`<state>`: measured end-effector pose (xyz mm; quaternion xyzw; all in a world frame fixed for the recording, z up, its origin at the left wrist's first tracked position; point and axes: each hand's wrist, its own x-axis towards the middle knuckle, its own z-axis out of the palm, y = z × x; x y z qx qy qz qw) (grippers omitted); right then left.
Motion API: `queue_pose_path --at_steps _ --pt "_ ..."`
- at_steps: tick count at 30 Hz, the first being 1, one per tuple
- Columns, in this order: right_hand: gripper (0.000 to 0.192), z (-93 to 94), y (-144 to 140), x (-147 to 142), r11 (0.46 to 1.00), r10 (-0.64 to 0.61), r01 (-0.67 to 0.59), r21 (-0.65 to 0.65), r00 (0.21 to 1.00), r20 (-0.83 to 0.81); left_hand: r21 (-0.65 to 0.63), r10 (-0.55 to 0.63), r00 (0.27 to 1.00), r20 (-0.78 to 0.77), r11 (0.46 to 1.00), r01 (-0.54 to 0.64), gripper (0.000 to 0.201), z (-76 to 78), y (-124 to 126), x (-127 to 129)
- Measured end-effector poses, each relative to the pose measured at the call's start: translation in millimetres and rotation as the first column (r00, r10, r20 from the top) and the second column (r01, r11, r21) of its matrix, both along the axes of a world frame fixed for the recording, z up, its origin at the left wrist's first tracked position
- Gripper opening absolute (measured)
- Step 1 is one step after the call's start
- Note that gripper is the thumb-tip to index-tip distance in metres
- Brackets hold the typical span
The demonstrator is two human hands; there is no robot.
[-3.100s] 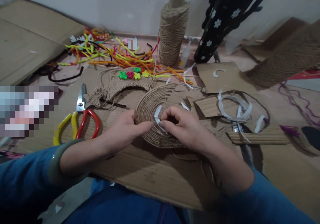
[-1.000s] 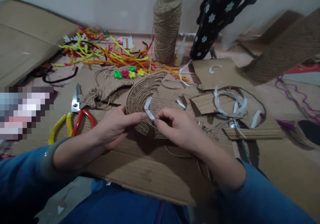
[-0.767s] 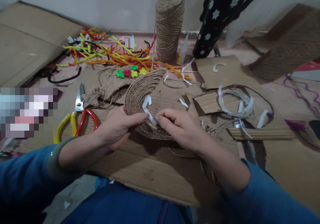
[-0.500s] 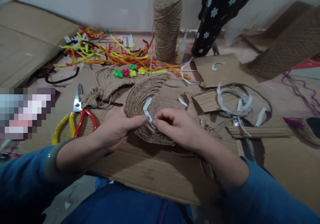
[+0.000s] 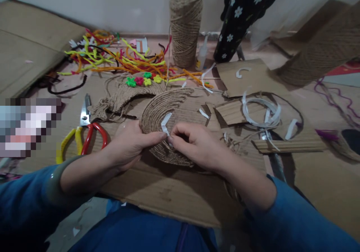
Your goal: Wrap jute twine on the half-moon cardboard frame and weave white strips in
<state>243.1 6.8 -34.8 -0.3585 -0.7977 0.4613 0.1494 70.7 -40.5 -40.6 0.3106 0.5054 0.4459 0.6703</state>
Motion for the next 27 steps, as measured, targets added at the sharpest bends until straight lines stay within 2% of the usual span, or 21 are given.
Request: queue_pose_path --at_steps 4,8,11,13,17,20,27 --pt "0.025 2.2 2.3 0.6 0.998 -0.053 0.052 -0.030 0.998 -0.042 0.014 -0.030 0.998 0.047 0.999 0.030 0.022 2.1 -0.2 0.3" --pt "0.021 1.8 4.4 -1.4 0.969 -0.209 0.180 -0.171 0.964 -0.167 0.001 -0.108 0.994 0.012 0.994 0.108 0.024 3.5 -0.5 1.2" --pt "0.017 0.0 3.4 -4.9 0.944 -0.238 0.188 -0.270 0.957 -0.164 -0.021 -0.178 0.984 0.013 0.984 0.178 0.023 2.6 -0.7 1.2" --pt "0.018 -1.3 2.5 -6.8 0.928 -0.265 0.203 -0.314 0.949 -0.169 -0.009 -0.178 0.983 0.040 0.984 0.178 0.024 1.6 -0.8 1.0" --pt "0.017 -1.8 1.9 -7.6 0.905 -0.389 0.326 -0.272 0.894 -0.222 0.009 -0.117 0.986 0.122 0.993 0.116 0.030 0.4 -0.7 1.6" --pt "0.024 -0.1 2.2 -7.1 0.886 -0.454 0.406 -0.225 0.859 -0.238 0.015 -0.151 0.978 0.142 0.989 0.151 0.033 0.2 -1.1 2.7" --pt "0.026 -3.4 2.9 -6.8 0.867 -0.489 0.416 -0.276 0.817 -0.306 0.008 -0.175 0.978 0.112 0.985 0.175 0.034 0.0 -1.6 2.9"
